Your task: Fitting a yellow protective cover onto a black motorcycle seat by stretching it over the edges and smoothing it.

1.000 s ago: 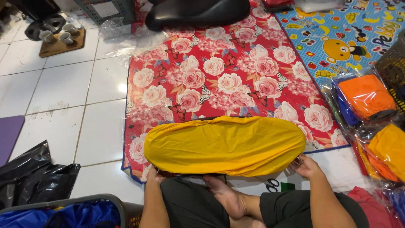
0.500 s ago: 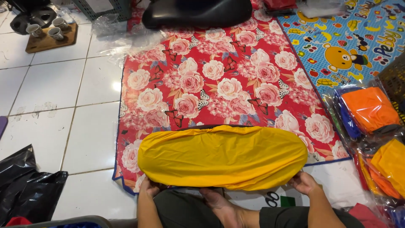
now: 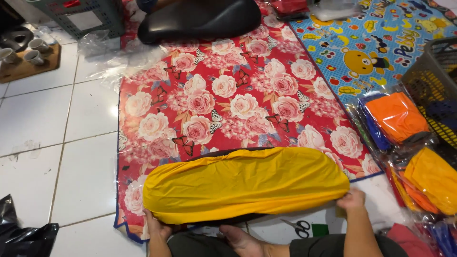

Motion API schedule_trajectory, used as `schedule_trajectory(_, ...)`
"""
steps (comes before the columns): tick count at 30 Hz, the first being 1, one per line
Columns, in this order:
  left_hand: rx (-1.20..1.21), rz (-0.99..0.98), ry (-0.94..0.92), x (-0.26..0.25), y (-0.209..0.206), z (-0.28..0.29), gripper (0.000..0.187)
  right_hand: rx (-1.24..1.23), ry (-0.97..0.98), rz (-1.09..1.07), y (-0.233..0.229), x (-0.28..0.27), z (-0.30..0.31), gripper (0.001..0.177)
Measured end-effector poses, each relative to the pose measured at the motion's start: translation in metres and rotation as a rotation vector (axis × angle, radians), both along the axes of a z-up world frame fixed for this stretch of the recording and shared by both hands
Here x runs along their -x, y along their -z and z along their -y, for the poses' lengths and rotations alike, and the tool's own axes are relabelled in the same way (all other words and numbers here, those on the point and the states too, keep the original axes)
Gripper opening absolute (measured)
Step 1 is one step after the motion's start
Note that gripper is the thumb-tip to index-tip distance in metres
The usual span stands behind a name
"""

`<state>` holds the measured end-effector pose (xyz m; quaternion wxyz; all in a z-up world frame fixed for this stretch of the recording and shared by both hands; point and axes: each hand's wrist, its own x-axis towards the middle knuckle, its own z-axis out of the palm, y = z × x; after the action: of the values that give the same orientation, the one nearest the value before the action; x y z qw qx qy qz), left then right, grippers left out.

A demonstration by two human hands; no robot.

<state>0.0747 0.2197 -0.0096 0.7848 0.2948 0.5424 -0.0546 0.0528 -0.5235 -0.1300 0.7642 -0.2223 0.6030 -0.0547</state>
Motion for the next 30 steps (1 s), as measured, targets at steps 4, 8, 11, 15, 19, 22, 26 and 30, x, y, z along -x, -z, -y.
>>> schedule_trajectory(4, 0.009, -0.038, -0.032, -0.003, 0.028, -0.005, 0.097, 0.114, -0.164, 0.040, -0.046, -0.035, 0.021, 0.051)
schedule_trajectory(8, 0.045, 0.041, -0.070, -0.006, 0.043, -0.009, 0.097, 0.238, -0.332, 0.016, -0.033, -0.106, 0.028, 0.023)
schedule_trajectory(11, 0.017, 0.030, -0.093, 0.001, 0.028, 0.001, 0.097, 0.649, -0.581, 0.025, -0.072, -0.151, -0.029, 0.026)
schedule_trajectory(15, -0.026, 0.112, -0.155, -0.006, 0.023, -0.007, 0.090, 0.955, -1.541, 0.319, -0.206, -0.151, -0.230, 0.036)
schedule_trajectory(19, 0.025, 0.177, -0.224, -0.008, 0.011, -0.006, 0.081, 1.003, -1.887, 0.206, -0.199, -0.037, -0.408, 0.029)
schedule_trajectory(22, 0.033, 0.340, -0.260, -0.009, 0.016, -0.017, 0.071, -0.049, -1.731, 0.406, -0.170, 0.050, -0.459, 0.053)
schedule_trajectory(26, 0.045, 0.520, -0.251, -0.012, 0.012, -0.038, 0.058, -0.094, -1.195, 0.662, -0.114, 0.068, -0.416, 0.042)
schedule_trajectory(30, 0.126, 0.658, -0.262, -0.030, 0.005, -0.058, 0.044, 0.096, -0.840, 0.369, -0.213, -0.010, -0.281, 0.042)
